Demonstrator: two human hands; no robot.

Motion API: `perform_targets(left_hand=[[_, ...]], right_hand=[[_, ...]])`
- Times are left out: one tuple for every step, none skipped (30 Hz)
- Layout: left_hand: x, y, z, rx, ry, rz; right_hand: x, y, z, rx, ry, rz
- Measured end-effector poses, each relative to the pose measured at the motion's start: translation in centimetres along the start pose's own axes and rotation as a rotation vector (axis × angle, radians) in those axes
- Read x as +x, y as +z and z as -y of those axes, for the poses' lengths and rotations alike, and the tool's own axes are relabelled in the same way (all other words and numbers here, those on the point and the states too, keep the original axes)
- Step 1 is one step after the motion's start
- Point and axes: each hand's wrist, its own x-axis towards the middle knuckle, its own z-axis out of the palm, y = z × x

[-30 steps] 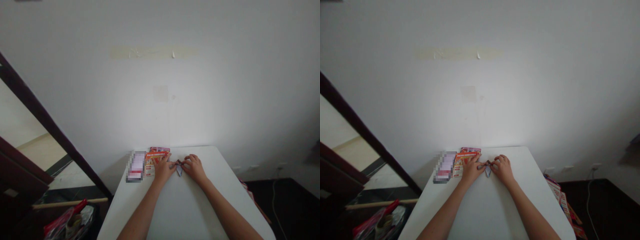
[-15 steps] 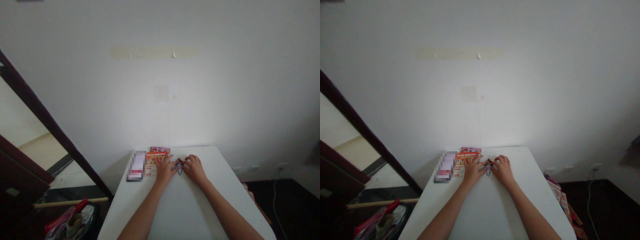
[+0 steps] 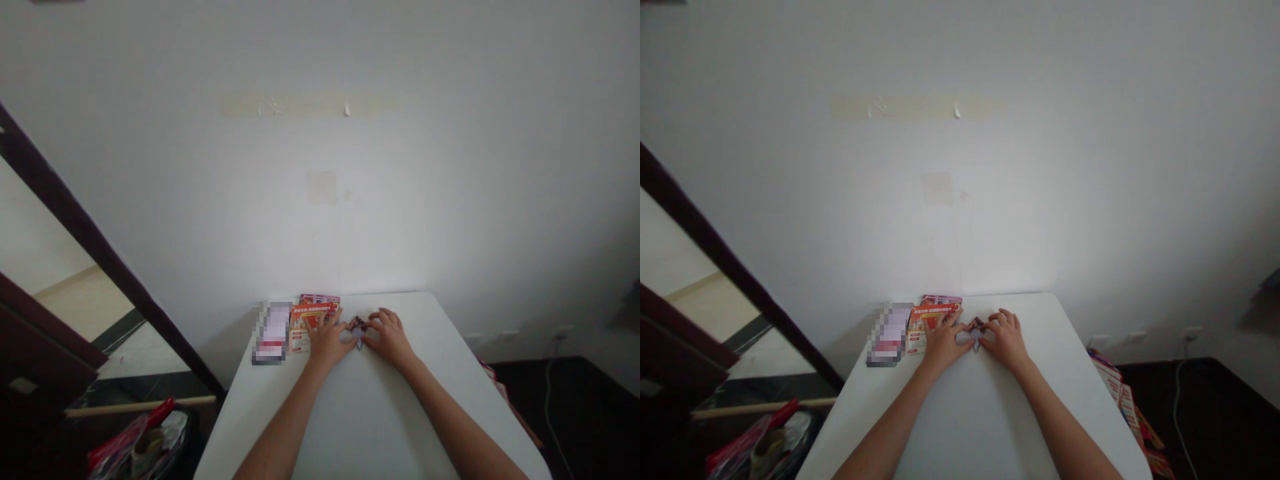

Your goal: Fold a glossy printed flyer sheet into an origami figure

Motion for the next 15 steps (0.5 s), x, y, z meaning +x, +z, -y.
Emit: perform_targets(left_hand=[[-0.03, -0.02, 0.01, 0.001, -0.002, 0.007], [-0.05, -0.03, 0.03, 0.003, -0.004, 0.015], [-0.08, -0.02, 0.06, 0.006, -0.008, 0.022], [-0.1, 0.01, 0.09, 0.008, -0.011, 0.031], [-0.12, 0.04, 0.12, 0.01, -0.013, 0.04], [-0.14, 0.07, 0.14, 0.012, -0.015, 0.05], [-0.16, 0.1, 0.15, 0.013, -0.017, 0.059], [-0.18, 0.11, 0.16, 0.014, -0.019, 0.067], [-0.2, 0.11, 0.14, 0.016, -0.022, 0.075], [-0.21, 0.1, 0.12, 0.019, -0.027, 0.084], [-0.23, 0.07, 0.09, 0.022, -0.031, 0.096], [-0.25, 0.02, 0.05, 0.026, -0.035, 0.108], [-0.27, -0.02, 0.01, 0.031, -0.037, 0.118], [-0.29, -0.06, -0.02, 0.037, -0.038, 0.125], [-0.31, -0.1, -0.05, 0.044, -0.038, 0.13]], right_hand=[[0.02, 0.0, -0.02, 0.002, 0.001, 0.005], [0.03, 0.0, -0.04, 0.006, 0.0, 0.009], [0.05, 0.01, -0.07, 0.011, -0.002, 0.011], [0.05, 0.02, -0.1, 0.015, -0.006, 0.013], [0.06, 0.03, -0.13, 0.018, -0.009, 0.014], [0.07, 0.05, -0.16, 0.02, -0.01, 0.014], [0.09, 0.06, -0.19, 0.019, -0.01, 0.014], [0.11, 0.08, -0.22, 0.018, -0.008, 0.015], [0.13, 0.1, -0.25, 0.017, -0.004, 0.017], [0.15, 0.11, -0.27, 0.016, -0.003, 0.019], [0.17, 0.11, -0.29, 0.017, -0.001, 0.021], [0.18, 0.1, -0.29, 0.017, -0.001, 0.023], [0.18, 0.08, -0.28, 0.018, -0.001, 0.025], [0.17, 0.03, -0.25, 0.019, 0.0, 0.025], [0.15, -0.02, -0.21, 0.019, 0.003, 0.026]])
